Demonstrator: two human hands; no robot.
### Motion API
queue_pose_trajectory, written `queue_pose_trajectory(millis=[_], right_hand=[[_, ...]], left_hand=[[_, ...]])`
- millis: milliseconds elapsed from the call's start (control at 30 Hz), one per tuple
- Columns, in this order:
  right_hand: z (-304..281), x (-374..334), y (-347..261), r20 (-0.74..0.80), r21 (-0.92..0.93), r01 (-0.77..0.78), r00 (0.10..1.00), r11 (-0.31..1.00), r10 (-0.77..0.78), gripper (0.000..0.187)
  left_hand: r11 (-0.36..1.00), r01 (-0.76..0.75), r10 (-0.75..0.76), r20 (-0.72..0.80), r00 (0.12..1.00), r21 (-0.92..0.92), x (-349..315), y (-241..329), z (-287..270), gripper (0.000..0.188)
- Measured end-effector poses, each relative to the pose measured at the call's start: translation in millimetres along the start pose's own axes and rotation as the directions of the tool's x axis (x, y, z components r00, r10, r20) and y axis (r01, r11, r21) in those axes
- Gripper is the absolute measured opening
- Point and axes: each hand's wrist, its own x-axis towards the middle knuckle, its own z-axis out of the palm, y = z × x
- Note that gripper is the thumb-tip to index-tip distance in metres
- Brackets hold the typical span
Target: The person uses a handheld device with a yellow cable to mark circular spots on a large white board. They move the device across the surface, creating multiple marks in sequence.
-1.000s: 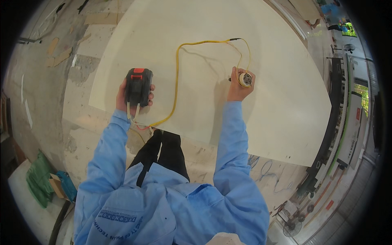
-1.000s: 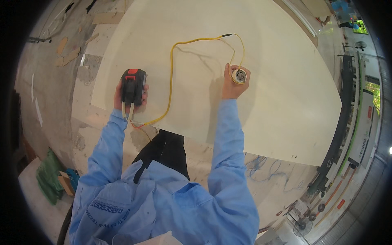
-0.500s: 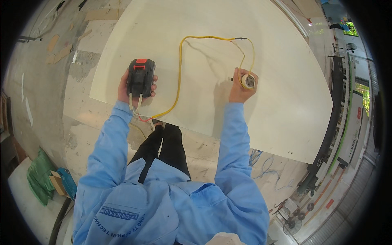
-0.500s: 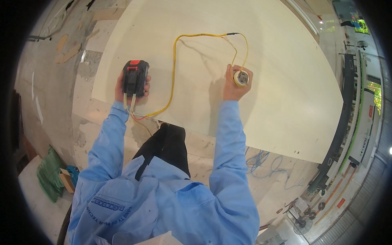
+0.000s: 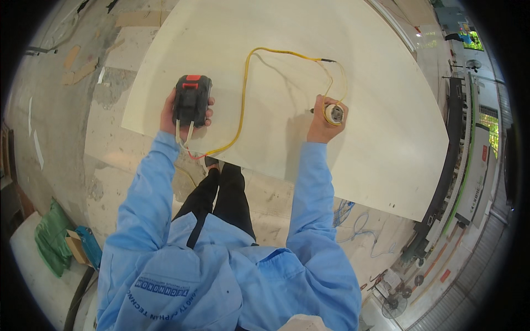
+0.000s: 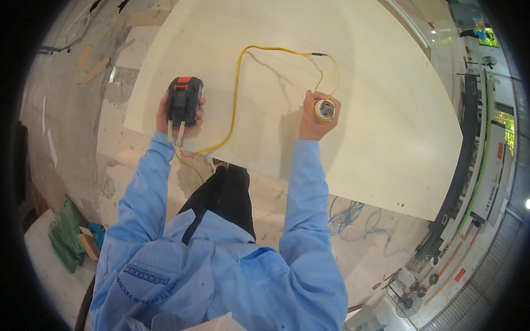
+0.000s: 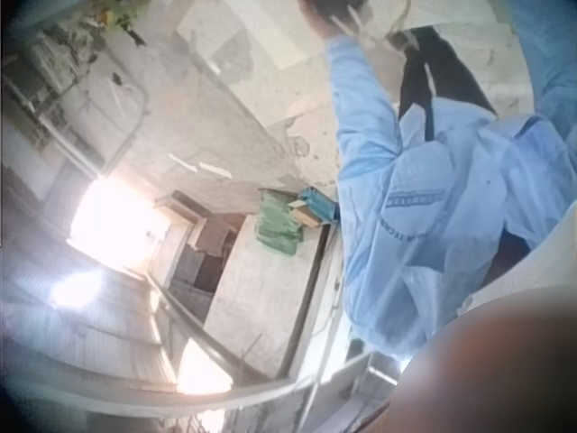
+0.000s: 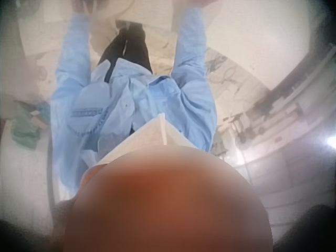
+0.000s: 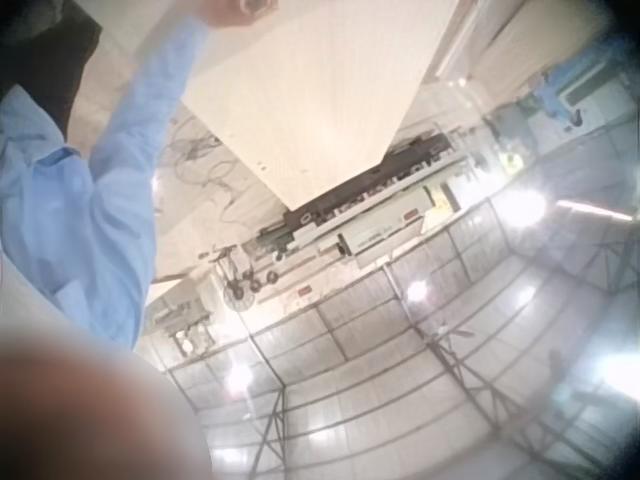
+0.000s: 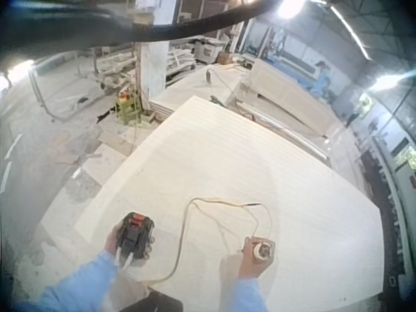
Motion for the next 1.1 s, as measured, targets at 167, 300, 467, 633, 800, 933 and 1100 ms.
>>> queue_pose_trajectory(millis=[167,300,467,633,800,933,1100], right_hand=[[-18,-14,-12,0.015,0.051,-0.036,0.999,0.998,0.036,0.031],[-10,-23,3,0.056,-0.027,-0.038,0.998,0.999,0.04,0.031],[-16,-26,-6,-0.007,-0.02,0.017,1.0,1.0,-0.017,0.031],[-25,-35,-14,0.021,0.037,-0.046,0.999,0.998,0.045,0.03],[-15,-39,-11,0.025,-0.05,-0.037,0.999,0.998,0.038,0.029],[-24,-45,-22,-0.007,0.074,-0.064,0.998,0.995,0.065,0.026],[-30,-54,-16,0.035,-0.037,-0.047,0.998,0.998,0.048,0.029]], left_hand=[[1.0,-0.001,0.001,0.017,1.0,0.002,1,-1,3,0.074],[1.0,-0.001,0.001,-0.02,1.0,0.001,1,0,2,0.073],[0.999,-0.015,0.015,-0.002,1.0,0.035,2,1,-1,0.073],[1.0,-0.005,0.003,0.065,0.998,0.019,1,0,-2,0.077],[1.0,0.017,-0.016,0.04,0.999,-0.015,2,1,-3,0.073],[1.0,-0.008,0.008,0.024,1.0,0.009,2,1,-5,0.073],[1.0,-0.005,0.005,0.028,1.0,0.008,3,1,-3,0.072]])
